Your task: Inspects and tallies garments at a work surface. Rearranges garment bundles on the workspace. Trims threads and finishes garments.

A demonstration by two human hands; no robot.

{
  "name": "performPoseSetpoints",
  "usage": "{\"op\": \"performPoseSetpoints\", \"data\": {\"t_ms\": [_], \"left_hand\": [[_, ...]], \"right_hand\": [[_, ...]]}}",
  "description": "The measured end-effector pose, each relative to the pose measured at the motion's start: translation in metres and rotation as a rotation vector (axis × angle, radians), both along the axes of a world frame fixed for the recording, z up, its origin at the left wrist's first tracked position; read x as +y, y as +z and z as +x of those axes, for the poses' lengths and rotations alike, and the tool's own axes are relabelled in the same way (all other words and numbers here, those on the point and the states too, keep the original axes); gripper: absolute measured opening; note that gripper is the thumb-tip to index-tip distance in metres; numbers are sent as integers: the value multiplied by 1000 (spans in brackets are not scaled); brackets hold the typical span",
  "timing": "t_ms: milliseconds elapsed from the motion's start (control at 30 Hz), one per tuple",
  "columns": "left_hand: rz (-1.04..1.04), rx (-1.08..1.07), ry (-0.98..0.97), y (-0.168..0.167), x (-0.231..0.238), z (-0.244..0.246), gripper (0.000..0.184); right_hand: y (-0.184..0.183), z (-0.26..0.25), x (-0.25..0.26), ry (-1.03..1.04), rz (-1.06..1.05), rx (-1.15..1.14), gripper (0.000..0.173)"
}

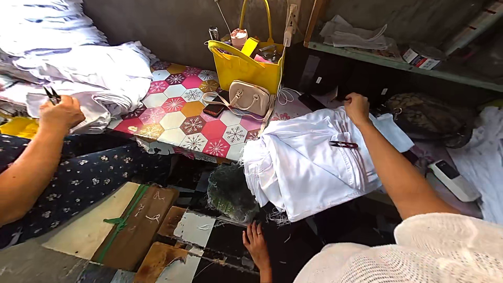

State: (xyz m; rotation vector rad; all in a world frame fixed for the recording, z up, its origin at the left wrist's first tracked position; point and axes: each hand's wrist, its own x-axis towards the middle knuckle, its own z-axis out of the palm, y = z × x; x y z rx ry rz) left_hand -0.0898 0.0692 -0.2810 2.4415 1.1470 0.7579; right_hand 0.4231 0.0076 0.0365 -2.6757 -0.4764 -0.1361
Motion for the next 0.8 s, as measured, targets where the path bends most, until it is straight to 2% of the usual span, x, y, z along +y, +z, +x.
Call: {"op": "performPoseSetpoints", "data": {"t_ms": [100, 167, 367, 533, 667, 733, 800], "left_hand": [[4, -35, -13, -5, 1, -4, 33], [-9, -72, -27, -6, 3, -5, 34], [-167, -191, -15, -11, -1, -14, 42], [-440, -347, 34, 7, -5, -19, 45], [-239, -285, 15, -2, -2, -16, 43], [-229, -233, -8, 7, -3, -14, 41], [-301, -220, -37, 23, -2, -18, 38]], "right_hand": [[-1, -59, -28, 238, -210, 157, 23], [-17, -81, -39, 329, -323, 282, 26], [-53, -116, -52, 172, -57, 15, 33], [-66, -131, -71, 271, -76, -18, 38], [-62, -116, -81, 356, -214, 13, 39], [-51, -117, -90, 360, -221, 2, 35], [-36, -127, -98, 331, -122, 49, 34]]}}
